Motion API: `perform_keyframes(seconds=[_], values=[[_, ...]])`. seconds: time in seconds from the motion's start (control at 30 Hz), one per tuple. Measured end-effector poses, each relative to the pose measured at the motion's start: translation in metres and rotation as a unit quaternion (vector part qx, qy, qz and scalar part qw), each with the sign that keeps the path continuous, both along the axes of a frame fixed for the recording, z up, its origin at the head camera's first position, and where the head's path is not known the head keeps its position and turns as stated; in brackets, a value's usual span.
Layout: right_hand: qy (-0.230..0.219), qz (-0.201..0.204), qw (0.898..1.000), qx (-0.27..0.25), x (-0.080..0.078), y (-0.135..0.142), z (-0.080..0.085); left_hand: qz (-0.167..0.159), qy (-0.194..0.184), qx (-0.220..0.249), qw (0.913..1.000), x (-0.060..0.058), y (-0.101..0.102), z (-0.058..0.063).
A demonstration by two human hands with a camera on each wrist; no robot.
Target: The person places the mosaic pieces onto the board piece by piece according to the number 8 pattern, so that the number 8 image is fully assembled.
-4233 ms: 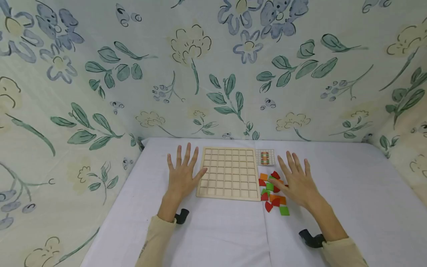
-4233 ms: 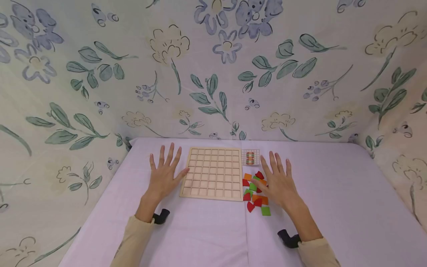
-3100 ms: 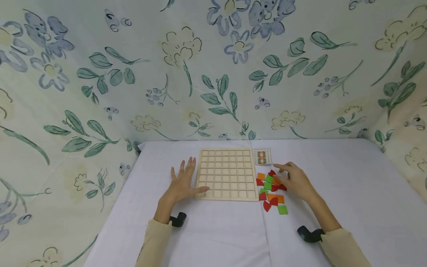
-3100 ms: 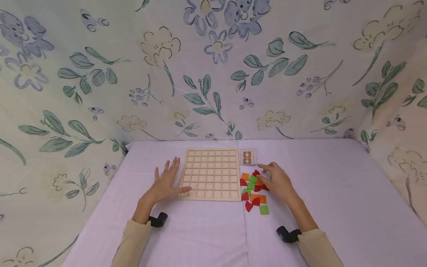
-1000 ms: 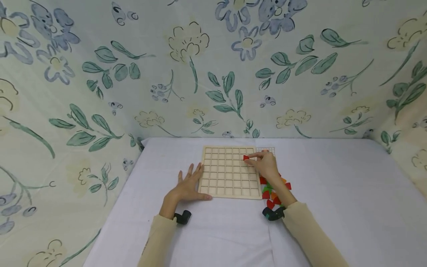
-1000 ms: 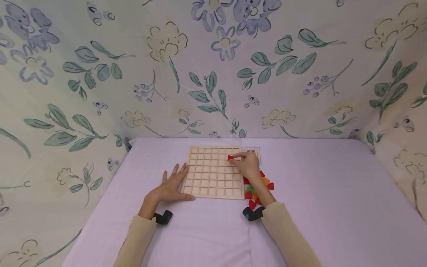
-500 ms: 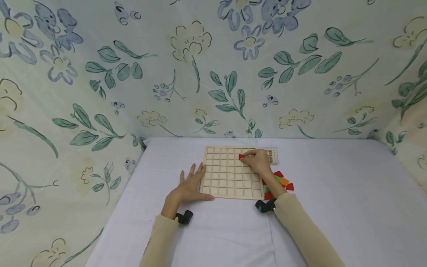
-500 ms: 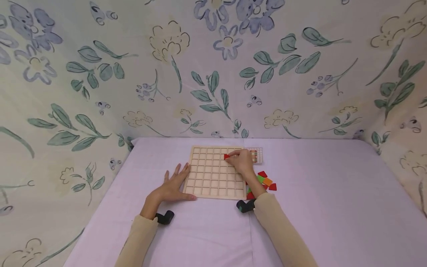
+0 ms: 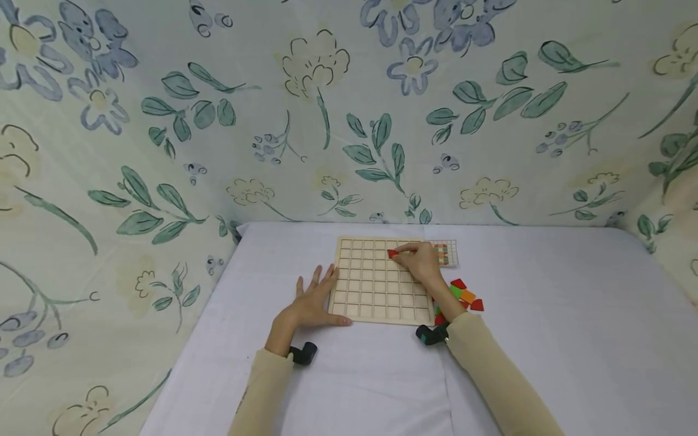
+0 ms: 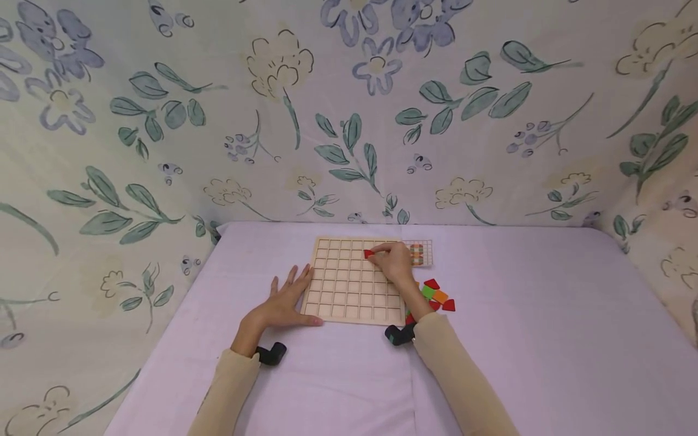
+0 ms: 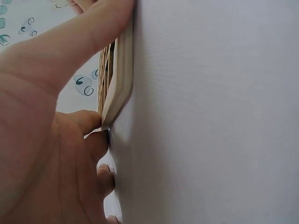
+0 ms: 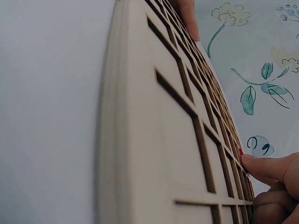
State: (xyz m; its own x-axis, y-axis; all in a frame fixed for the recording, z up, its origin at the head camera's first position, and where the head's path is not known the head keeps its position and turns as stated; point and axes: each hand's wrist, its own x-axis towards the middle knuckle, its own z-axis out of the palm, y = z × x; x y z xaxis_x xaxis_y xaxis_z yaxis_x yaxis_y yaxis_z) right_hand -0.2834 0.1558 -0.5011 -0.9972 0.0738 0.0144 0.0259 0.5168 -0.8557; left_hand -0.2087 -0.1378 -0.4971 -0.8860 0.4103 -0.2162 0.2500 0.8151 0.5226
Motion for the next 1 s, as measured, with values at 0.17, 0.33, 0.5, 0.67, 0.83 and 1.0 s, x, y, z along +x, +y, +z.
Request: perform_keyframes(seconds=[0.17, 0.33, 0.5, 0.67, 0.83, 1.0], values=[[0.002, -0.001, 1.000, 0.007, 0.001, -0.001, 0.002, -0.001, 0.001, -0.001, 1.0000, 0.000, 0.002, 0.002], [-0.005, -0.008, 1.000, 0.001, 0.002, -0.001, 0.002, -0.001, 0.004, 0.002, 1.0000, 0.001, 0.003, 0.004], [-0.026, -0.013, 0.999, -0.038, 0.007, 0.004, 0.007, 0.000, 0.004, 0.002, 1.0000, 0.001, 0.004, 0.005], [-0.034, -0.016, 0.998, -0.051, 0.019, 0.023, 0.019, 0.003, 0.003, 0.002, 1.0000, 0.001, 0.004, 0.003], [-0.045, -0.023, 0.999, -0.015, 0.041, 0.056, 0.033, 0.002, 0.004, 0.000, 1.0000, 0.000, 0.003, 0.001], [-0.078, -0.055, 0.995, 0.036, 0.066, 0.088, 0.035, 0.001, 0.001, -0.005, 1.0000, 0.001, 0.002, 0.002]])
